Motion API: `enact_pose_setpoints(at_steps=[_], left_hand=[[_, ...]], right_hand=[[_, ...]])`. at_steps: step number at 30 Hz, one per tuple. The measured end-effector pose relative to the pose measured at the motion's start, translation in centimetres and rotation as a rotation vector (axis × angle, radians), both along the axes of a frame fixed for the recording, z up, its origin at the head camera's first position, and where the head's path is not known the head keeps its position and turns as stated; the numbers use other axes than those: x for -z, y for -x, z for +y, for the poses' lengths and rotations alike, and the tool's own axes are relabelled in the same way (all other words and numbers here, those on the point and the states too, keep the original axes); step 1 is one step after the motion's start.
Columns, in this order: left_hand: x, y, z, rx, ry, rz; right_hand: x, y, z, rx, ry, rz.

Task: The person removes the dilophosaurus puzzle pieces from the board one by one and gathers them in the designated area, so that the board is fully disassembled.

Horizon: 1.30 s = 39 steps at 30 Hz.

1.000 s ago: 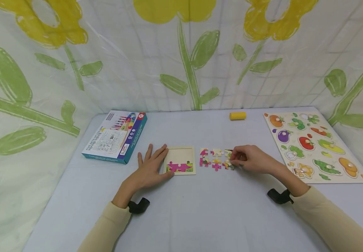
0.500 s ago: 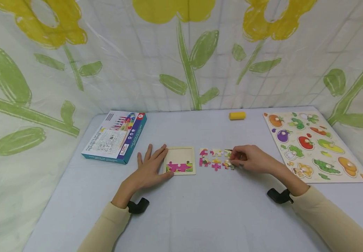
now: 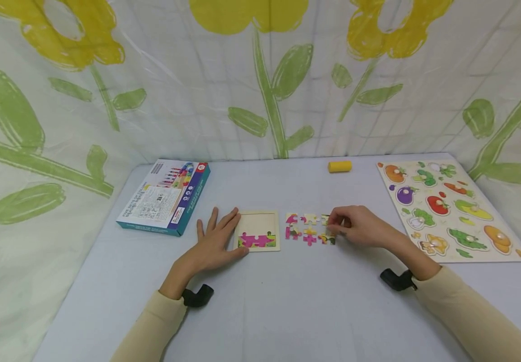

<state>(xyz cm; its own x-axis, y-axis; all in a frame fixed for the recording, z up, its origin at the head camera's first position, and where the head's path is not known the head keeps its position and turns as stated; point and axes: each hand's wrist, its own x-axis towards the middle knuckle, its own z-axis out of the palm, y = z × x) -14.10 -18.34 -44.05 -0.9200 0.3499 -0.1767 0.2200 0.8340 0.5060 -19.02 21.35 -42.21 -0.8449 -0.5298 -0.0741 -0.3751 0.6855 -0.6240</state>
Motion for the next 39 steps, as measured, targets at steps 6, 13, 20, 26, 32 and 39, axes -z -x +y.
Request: enact_pose_setpoints(at_steps=[6,13,20,26,32,39], left_hand=[[0.1,0.0,-0.1,-0.001,0.004,-0.005],[0.2,0.1,-0.1,-0.010,0.007,-0.010],[0.0,0.0,-0.1,-0.010,0.010,-0.011],[-0.1,0.0,0.0,-0.001,0.010,-0.010],[0.0,0.1,-0.1,0.005,0.000,-0.005],[0.0,0.1,-0.2,0.007,-0.009,0.003]], right_hand=[[-0.6,0.1,-2.1,-0.045,0.039,-0.023],[-1.1,-0.1,-5.8,-0.128,0.091,-0.077],[-1.0,0.1,-10.1,-0.206,0.055,-0.055],[-0.8,0.3,-13.2,-0.266,0.060,-0.048],[-0.2,0.8,-15.4,-0.302,0.056,-0.033],[-0.6,1.0,-16.8,-0.339,0.016,-0.055]])
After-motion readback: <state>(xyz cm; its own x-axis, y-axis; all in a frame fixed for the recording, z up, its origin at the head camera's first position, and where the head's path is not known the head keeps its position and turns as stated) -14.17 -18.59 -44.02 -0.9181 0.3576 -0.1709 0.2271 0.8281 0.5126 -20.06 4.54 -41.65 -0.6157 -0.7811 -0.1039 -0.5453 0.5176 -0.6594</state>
